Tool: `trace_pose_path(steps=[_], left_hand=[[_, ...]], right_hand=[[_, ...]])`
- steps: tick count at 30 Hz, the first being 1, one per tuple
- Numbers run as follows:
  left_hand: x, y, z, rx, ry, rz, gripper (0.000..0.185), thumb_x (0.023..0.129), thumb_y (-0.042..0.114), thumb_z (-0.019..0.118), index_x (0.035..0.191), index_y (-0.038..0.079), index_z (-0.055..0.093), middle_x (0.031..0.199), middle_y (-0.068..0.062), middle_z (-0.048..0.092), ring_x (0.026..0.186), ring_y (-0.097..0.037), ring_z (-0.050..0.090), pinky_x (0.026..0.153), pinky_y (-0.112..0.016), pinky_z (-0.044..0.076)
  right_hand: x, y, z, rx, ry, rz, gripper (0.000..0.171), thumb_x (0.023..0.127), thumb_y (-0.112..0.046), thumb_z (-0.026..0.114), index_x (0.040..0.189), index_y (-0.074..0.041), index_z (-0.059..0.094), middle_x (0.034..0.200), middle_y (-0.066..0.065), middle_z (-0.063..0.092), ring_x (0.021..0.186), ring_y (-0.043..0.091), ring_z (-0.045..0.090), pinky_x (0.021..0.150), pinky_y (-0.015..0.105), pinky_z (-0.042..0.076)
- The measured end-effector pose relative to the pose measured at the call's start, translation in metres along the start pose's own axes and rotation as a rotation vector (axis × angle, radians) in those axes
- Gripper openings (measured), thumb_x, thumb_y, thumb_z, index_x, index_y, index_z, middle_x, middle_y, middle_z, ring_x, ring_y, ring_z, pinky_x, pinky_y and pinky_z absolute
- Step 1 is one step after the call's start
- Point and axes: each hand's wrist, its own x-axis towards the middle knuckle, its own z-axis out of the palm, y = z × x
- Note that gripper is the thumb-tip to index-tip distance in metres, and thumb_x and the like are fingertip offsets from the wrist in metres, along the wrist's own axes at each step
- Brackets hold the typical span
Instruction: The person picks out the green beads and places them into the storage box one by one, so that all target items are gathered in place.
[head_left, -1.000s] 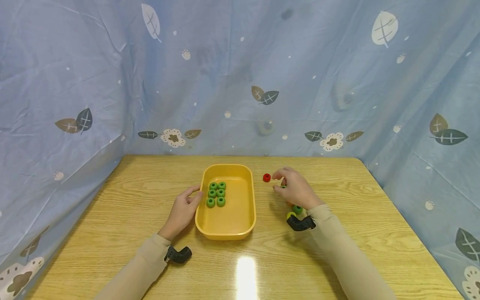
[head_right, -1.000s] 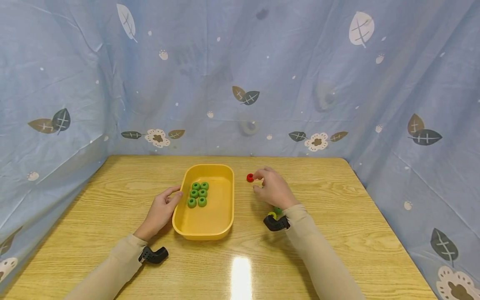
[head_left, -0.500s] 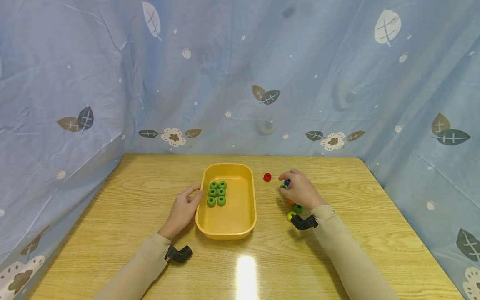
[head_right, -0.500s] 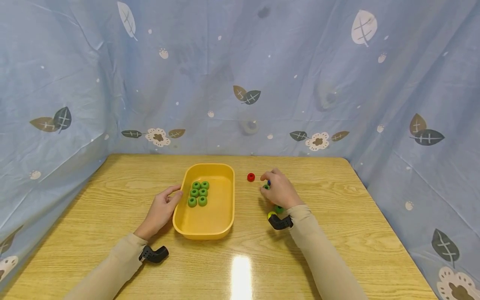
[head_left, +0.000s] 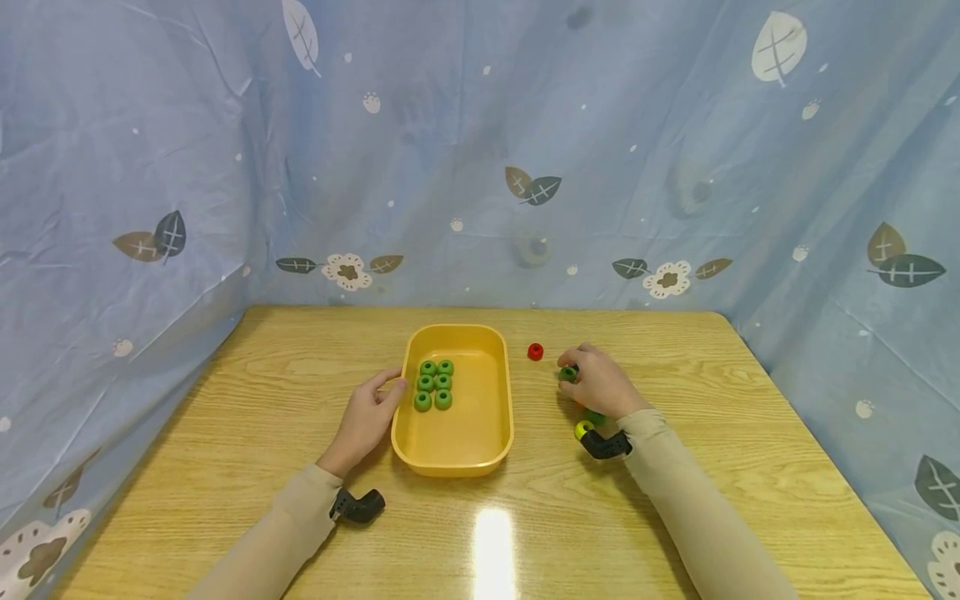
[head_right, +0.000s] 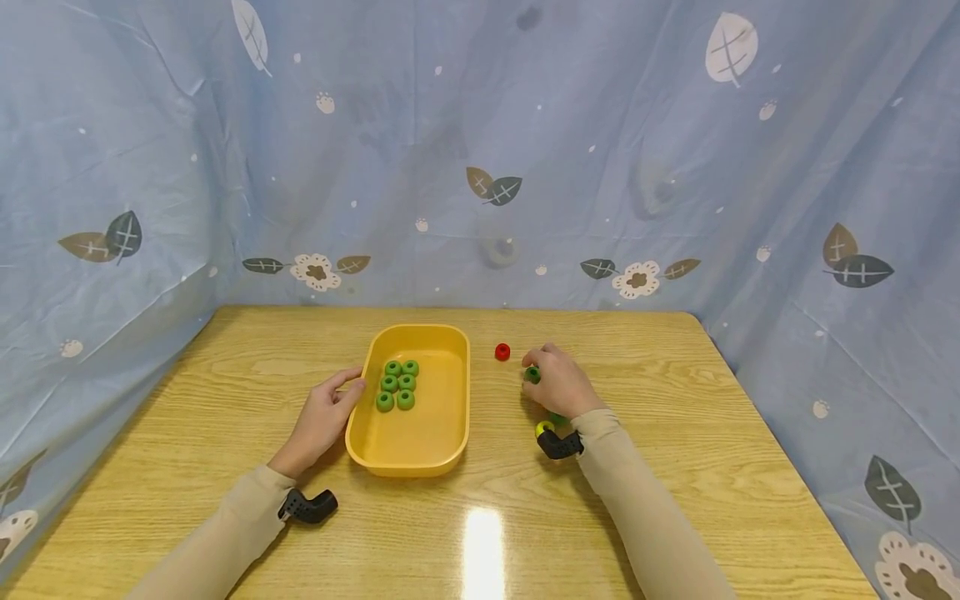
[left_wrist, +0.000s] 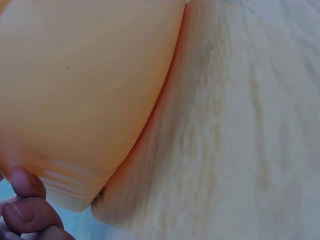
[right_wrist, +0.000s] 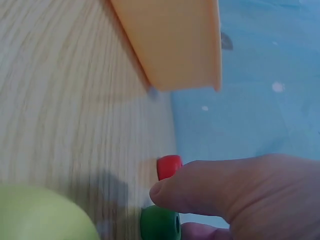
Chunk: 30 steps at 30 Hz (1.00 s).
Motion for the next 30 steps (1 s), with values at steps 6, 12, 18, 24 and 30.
trace_pose_path(steps=[6, 12, 18, 24, 30], left_hand=[[-0.0001, -0.0010, -0.0001, 0.008, -0.001, 0.004, 0.049, 0.111, 0.033, 0.054, 0.149, 0.002, 0.055, 0.097, -0.022, 0.078, 0.080, -0.022, 0.075, 0.068, -0.024, 0.053], [0.0007, -0.0023, -0.0007, -0.003, -0.007, 0.011, 0.050, 0.111, 0.034, 0.053, 0.149, 0.002, 0.054, 0.104, -0.024, 0.078, 0.090, -0.027, 0.077, 0.072, -0.023, 0.055], [-0.0009, -0.0016, -0.0007, -0.013, -0.018, 0.012, 0.051, 0.111, 0.035, 0.053, 0.150, 0.002, 0.053, 0.107, -0.025, 0.077, 0.094, -0.030, 0.078, 0.073, -0.022, 0.056], [-0.0004, 0.0008, -0.0016, -0.023, -0.022, 0.009, 0.051, 0.111, 0.035, 0.052, 0.151, 0.003, 0.052, 0.101, -0.026, 0.077, 0.084, -0.030, 0.077, 0.067, -0.023, 0.055], [0.0014, -0.0017, -0.0012, -0.007, -0.019, 0.007, 0.051, 0.111, 0.034, 0.052, 0.151, 0.002, 0.053, 0.109, -0.026, 0.077, 0.094, -0.030, 0.078, 0.071, -0.022, 0.056]], right_hand=[[-0.0007, -0.0004, 0.0046, -0.005, -0.023, -0.003, 0.026, 0.091, -0.007, 0.078, 0.115, 0.001, 0.073, 0.109, 0.017, 0.066, 0.081, 0.021, 0.061, 0.076, 0.041, 0.056], [0.0007, -0.0009, 0.0051, -0.005, -0.026, -0.003, 0.022, 0.090, -0.003, 0.077, 0.112, 0.000, 0.073, 0.107, 0.015, 0.067, 0.083, 0.022, 0.062, 0.077, 0.042, 0.056], [0.0009, -0.0016, 0.0044, 0.002, -0.037, -0.002, 0.018, 0.090, 0.001, 0.074, 0.108, -0.001, 0.073, 0.104, 0.013, 0.067, 0.080, 0.020, 0.059, 0.074, 0.041, 0.054], [0.0021, -0.0023, 0.0030, 0.007, -0.043, -0.009, 0.018, 0.090, 0.002, 0.073, 0.108, -0.001, 0.072, 0.103, 0.014, 0.067, 0.082, 0.022, 0.061, 0.076, 0.042, 0.055], [0.0016, -0.0014, 0.0037, 0.005, -0.047, -0.001, 0.018, 0.090, 0.001, 0.073, 0.108, -0.001, 0.072, 0.103, 0.013, 0.066, 0.081, 0.021, 0.059, 0.076, 0.042, 0.054]])
